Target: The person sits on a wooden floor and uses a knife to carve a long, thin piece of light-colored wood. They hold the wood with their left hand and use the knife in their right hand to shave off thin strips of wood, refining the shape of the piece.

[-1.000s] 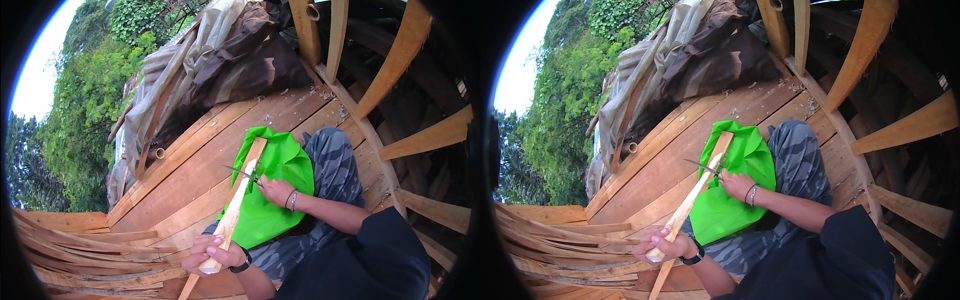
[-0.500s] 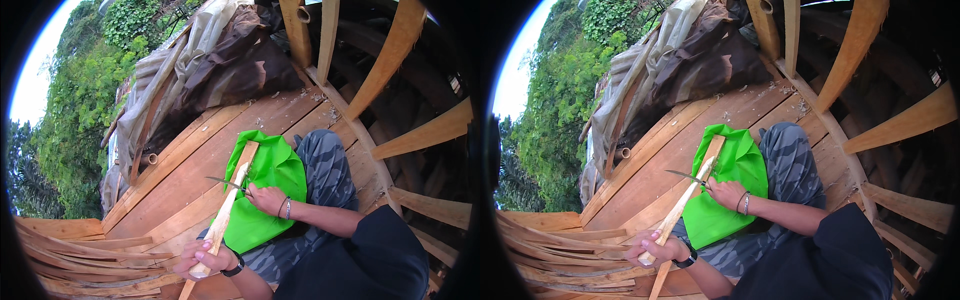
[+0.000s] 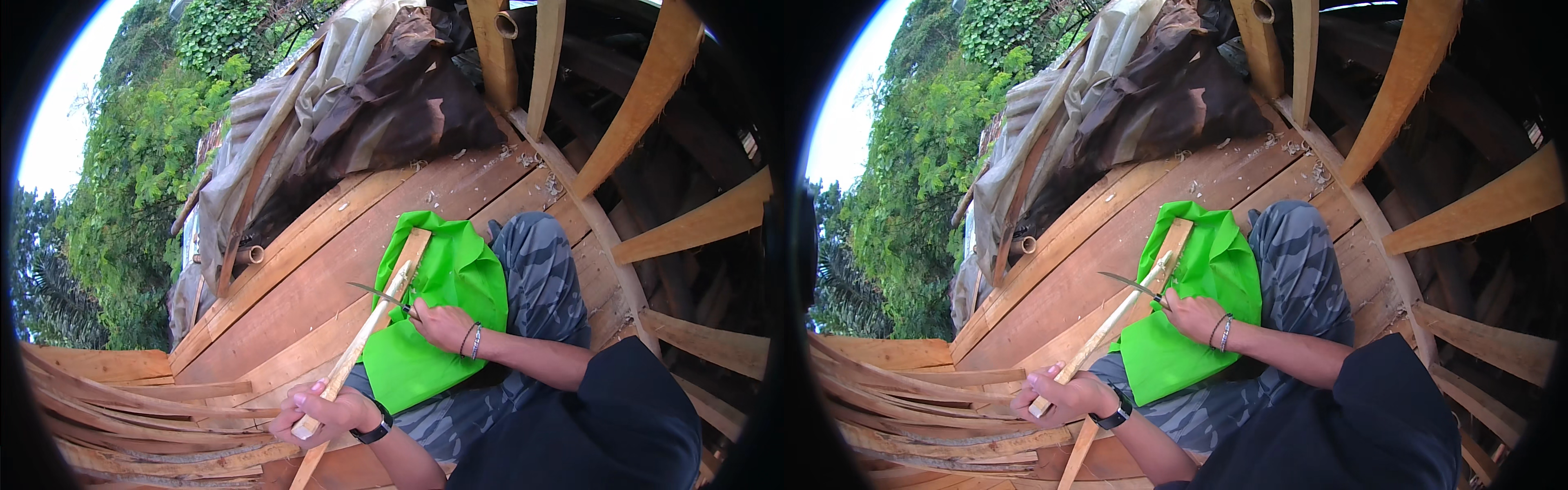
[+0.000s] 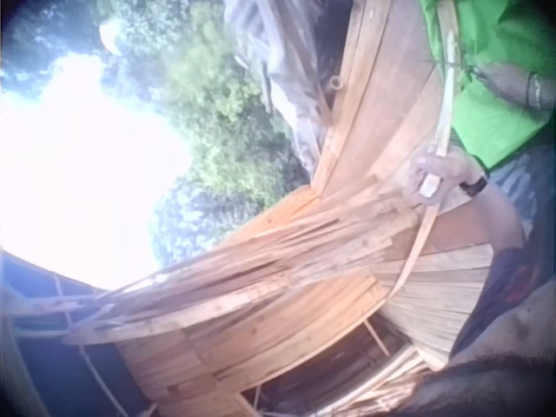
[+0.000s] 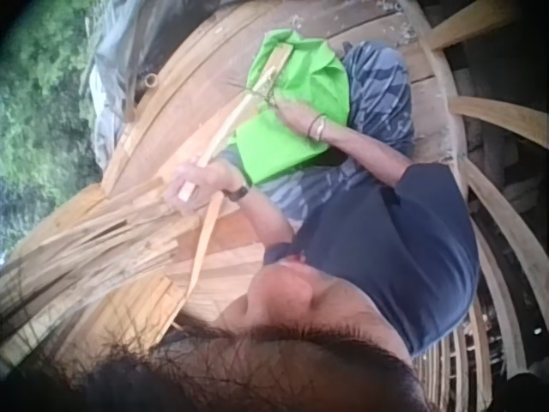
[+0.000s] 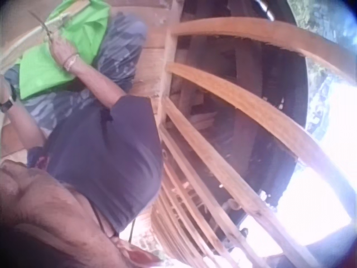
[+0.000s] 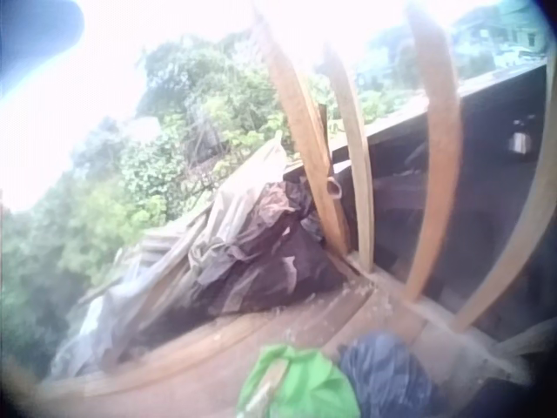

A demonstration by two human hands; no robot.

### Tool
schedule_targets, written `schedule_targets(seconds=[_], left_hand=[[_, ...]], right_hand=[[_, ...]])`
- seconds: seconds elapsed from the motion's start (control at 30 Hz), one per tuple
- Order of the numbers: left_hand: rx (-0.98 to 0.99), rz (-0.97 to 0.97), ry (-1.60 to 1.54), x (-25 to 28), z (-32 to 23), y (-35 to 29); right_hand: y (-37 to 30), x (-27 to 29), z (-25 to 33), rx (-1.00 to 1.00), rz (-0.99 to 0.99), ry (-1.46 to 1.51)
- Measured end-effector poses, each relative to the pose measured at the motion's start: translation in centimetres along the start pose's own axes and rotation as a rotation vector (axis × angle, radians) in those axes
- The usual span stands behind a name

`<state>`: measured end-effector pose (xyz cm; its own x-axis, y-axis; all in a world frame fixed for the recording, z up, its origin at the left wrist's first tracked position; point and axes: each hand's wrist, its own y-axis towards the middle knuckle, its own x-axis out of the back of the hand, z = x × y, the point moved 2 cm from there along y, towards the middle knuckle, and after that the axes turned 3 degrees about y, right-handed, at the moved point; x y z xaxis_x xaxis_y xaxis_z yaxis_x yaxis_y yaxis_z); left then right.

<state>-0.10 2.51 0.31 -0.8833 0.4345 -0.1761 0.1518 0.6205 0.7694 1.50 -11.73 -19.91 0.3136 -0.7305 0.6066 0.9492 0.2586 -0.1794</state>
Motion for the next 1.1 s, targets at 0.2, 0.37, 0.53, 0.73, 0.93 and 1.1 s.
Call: schedule_targets(seconds=[0.2,0.37,0.53,0.73,0.93,1.1], left_hand=[[0.004,-0.091,0.172,-0.8,0.2,0.8],[0.029,-0.084,0.217,-2.3,-0.2,0.4],[0.001,-0.133,0.248,-2.1,0.2,1.2],[0.027,-0.088,0.177,-3.2,0.1,1.4],[0.299,0.154,-0.195,-3.7,-0.7,1.6],[0.48,0.507,-0.425,-3.3,1.0,2.2]], right_hand=[[1.2,0.3,-0.5,-0.038,-0.028,-0.034],[2.7,-2.5,-7.3,-0.216,-0.051,-0.07],[0.8,0.7,0.7,-0.044,0.04,-0.043],[2.6,-2.0,-4.7,-0.256,0.069,-0.024],[2.2,-0.8,-3.4,-0.217,0.035,0.021],[1.5,1.2,-0.8,-0.074,-0.014,0.023]])
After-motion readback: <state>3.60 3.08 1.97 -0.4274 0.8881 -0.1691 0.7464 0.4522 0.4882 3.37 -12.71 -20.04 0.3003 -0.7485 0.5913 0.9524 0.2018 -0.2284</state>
